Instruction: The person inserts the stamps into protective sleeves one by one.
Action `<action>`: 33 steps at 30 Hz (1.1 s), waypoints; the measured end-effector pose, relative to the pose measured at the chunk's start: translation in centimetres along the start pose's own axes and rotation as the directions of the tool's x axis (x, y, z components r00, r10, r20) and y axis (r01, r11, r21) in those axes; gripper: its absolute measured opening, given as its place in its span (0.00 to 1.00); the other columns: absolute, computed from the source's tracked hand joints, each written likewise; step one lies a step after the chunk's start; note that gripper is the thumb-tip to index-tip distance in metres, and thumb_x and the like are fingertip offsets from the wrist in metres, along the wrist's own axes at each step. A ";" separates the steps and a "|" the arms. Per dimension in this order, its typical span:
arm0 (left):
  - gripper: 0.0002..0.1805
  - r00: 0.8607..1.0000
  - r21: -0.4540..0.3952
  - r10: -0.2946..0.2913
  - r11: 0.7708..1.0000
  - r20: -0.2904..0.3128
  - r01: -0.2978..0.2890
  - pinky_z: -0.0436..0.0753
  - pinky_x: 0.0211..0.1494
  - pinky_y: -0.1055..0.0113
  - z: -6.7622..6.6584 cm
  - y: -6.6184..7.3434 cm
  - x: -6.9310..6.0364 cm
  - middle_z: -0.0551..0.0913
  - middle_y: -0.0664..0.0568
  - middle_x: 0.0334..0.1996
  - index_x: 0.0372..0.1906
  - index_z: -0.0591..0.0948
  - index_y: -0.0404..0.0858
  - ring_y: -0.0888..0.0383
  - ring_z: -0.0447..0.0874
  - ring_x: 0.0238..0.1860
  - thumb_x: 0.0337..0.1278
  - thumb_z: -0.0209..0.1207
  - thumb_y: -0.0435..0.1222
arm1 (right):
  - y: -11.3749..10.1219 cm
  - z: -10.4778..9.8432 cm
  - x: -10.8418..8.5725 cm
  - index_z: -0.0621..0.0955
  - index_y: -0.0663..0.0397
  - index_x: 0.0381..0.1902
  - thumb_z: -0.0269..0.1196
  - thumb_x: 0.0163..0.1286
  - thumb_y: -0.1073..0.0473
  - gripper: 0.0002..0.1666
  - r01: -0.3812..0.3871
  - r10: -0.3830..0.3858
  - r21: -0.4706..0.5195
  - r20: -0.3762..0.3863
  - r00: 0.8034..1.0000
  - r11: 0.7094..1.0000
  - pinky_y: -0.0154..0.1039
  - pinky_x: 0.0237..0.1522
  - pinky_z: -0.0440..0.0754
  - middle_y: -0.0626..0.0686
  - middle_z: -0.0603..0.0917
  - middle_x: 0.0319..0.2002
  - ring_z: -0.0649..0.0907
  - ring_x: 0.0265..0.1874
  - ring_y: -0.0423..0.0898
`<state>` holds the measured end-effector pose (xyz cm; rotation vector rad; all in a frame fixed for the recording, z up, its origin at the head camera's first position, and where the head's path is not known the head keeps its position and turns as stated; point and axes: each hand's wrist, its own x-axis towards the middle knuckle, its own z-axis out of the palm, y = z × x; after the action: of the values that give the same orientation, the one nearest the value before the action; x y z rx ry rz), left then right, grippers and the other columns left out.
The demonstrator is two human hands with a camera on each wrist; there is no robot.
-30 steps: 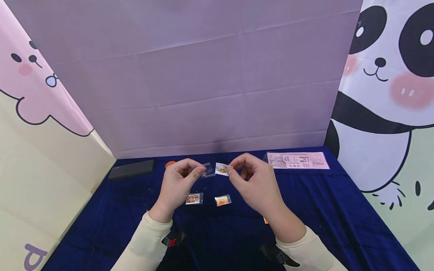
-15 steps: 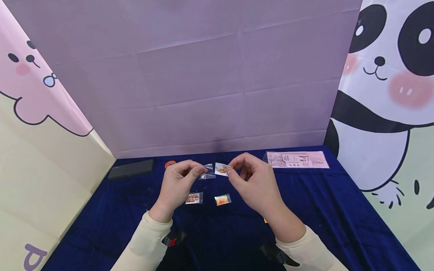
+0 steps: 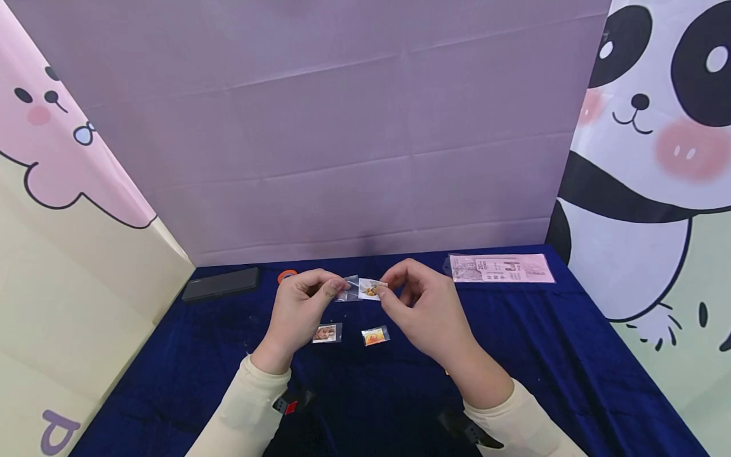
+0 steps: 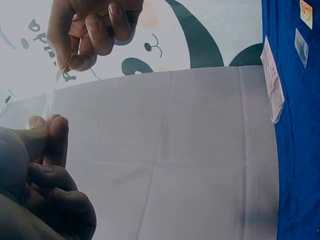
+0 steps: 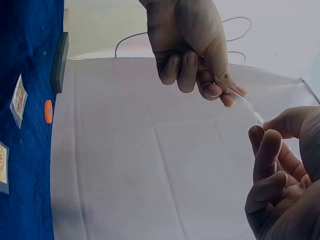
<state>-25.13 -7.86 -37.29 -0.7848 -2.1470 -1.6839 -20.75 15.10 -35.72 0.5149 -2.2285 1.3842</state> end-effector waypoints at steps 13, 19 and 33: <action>0.06 1.000 0.012 -0.008 1.000 0.007 0.007 0.74 0.32 0.68 0.1 0.2 -0.1 0.87 0.55 0.30 0.38 0.92 0.42 0.58 0.76 0.27 0.68 0.68 0.38 | 0.3 0.0 0.0 0.84 0.48 0.42 0.71 0.70 0.65 0.08 -0.008 0.008 0.024 -0.009 1.000 1.000 0.36 0.17 0.72 0.46 0.83 0.30 0.75 0.17 0.44; 0.04 1.000 0.005 -0.016 1.000 0.015 0.016 0.70 0.28 0.69 0.1 0.1 -0.1 0.84 0.55 0.27 0.39 0.92 0.42 0.59 0.72 0.24 0.67 0.69 0.37 | 0.3 0.1 0.1 0.84 0.49 0.43 0.71 0.70 0.65 0.08 -0.014 0.015 0.053 -0.020 1.000 0.998 0.37 0.15 0.72 0.47 0.84 0.30 0.76 0.15 0.44; 0.06 1.000 -0.014 -0.011 1.000 0.013 0.011 0.67 0.25 0.69 0.2 0.2 0.0 0.80 0.55 0.22 0.39 0.92 0.41 0.60 0.69 0.21 0.67 0.69 0.39 | 0.4 0.3 0.0 0.84 0.48 0.41 0.72 0.71 0.62 0.06 -0.022 0.022 0.029 -0.005 1.000 0.999 0.37 0.15 0.72 0.45 0.83 0.26 0.76 0.15 0.44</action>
<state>-25.00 -7.66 -37.17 -0.7914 -2.1543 -1.7055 -21.03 14.96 -36.12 0.4981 -2.2193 1.4293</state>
